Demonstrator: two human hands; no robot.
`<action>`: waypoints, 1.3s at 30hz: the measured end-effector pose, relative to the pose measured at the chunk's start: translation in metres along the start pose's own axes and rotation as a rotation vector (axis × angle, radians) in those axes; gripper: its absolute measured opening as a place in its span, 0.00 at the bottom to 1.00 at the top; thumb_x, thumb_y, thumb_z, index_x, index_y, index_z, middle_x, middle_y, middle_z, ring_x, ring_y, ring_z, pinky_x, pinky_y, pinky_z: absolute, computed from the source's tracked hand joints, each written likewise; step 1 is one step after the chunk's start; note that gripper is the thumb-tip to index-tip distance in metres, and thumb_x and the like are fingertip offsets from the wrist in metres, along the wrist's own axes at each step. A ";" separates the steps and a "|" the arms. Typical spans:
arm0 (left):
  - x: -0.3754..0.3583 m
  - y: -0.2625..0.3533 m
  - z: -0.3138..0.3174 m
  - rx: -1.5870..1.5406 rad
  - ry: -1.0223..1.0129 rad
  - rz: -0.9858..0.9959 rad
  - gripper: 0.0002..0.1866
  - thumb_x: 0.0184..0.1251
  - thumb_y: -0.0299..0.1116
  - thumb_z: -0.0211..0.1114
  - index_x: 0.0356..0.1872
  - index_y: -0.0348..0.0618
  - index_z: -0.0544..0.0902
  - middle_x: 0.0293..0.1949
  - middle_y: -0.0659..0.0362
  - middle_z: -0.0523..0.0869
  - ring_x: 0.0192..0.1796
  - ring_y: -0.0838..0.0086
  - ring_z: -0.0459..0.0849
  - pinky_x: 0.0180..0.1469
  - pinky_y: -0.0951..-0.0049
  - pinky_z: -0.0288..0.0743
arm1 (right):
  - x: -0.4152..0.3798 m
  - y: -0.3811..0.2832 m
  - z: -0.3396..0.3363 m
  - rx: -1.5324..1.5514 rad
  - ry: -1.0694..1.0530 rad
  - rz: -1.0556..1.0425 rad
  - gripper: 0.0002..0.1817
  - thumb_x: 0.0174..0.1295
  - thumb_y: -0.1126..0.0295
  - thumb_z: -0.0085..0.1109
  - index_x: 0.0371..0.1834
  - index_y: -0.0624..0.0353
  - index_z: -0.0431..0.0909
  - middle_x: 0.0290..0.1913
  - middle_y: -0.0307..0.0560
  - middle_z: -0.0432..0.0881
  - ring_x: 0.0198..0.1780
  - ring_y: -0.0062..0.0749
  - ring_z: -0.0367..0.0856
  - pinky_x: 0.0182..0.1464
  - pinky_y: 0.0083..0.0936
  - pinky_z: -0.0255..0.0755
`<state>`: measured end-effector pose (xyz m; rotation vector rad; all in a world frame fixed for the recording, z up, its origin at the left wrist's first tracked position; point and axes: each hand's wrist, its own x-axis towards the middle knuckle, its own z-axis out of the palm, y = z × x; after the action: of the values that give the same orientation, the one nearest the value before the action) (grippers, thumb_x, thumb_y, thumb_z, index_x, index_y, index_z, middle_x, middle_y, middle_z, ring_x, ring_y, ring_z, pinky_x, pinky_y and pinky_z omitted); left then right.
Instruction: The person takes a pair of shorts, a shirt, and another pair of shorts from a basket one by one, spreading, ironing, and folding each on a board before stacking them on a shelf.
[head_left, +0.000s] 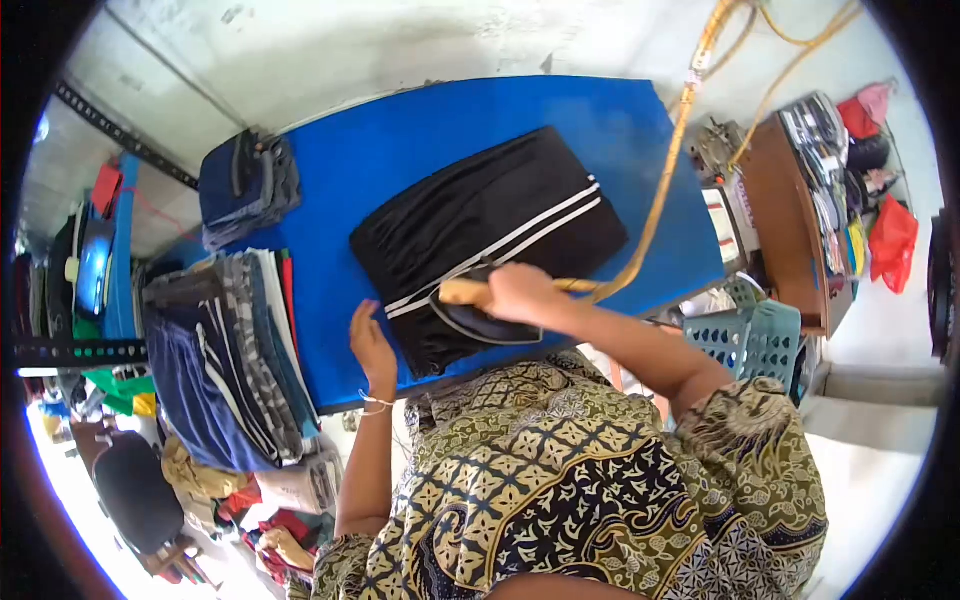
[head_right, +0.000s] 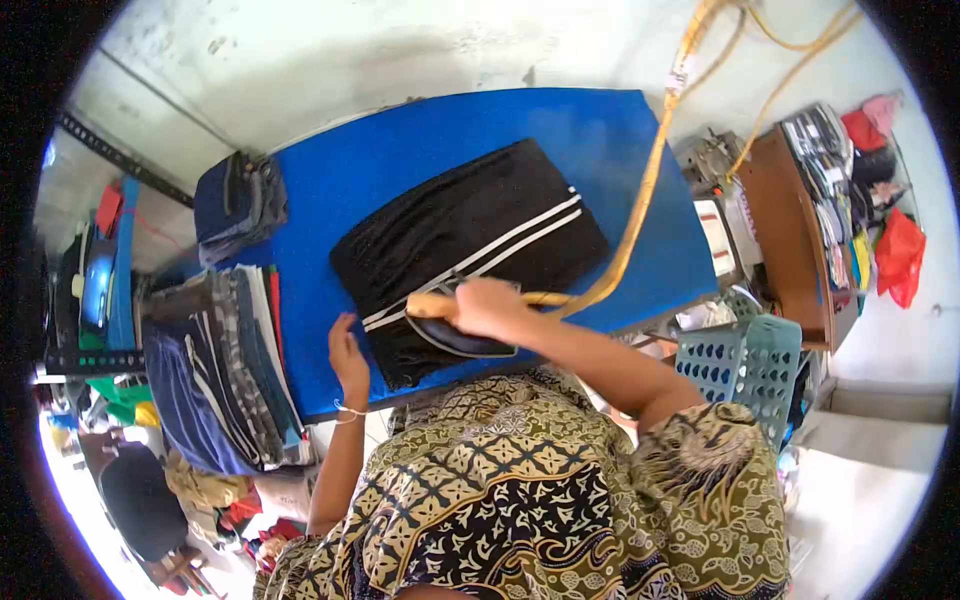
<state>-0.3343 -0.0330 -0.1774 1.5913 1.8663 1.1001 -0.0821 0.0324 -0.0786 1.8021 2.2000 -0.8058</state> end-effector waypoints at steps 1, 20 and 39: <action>-0.001 0.024 -0.002 0.082 0.122 -0.023 0.16 0.63 0.23 0.46 0.51 0.36 0.74 0.56 0.49 0.73 0.59 0.58 0.69 0.62 0.63 0.58 | -0.008 0.001 -0.002 0.003 0.018 -0.043 0.24 0.48 0.50 0.58 0.23 0.65 0.80 0.26 0.60 0.79 0.31 0.51 0.80 0.34 0.42 0.73; 0.092 0.156 0.119 0.659 -0.363 0.638 0.25 0.60 0.34 0.56 0.61 0.46 0.66 0.64 0.59 0.63 0.68 0.67 0.57 0.67 0.54 0.46 | 0.058 0.336 -0.136 0.134 0.545 0.667 0.20 0.47 0.60 0.64 0.36 0.67 0.76 0.33 0.54 0.80 0.34 0.42 0.80 0.37 0.38 0.71; 0.260 0.249 0.286 0.874 -0.797 1.147 0.12 0.51 0.23 0.55 0.39 0.46 0.77 0.46 0.58 0.75 0.57 0.70 0.70 0.62 0.57 0.56 | 0.007 0.252 -0.008 0.690 0.304 0.238 0.16 0.42 0.72 0.64 0.35 0.61 0.70 0.39 0.54 0.72 0.40 0.48 0.72 0.38 0.33 0.70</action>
<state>-0.0265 0.3009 -0.1037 3.1066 0.7730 -0.2648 0.1576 0.0720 -0.1482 2.5884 1.9341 -1.4401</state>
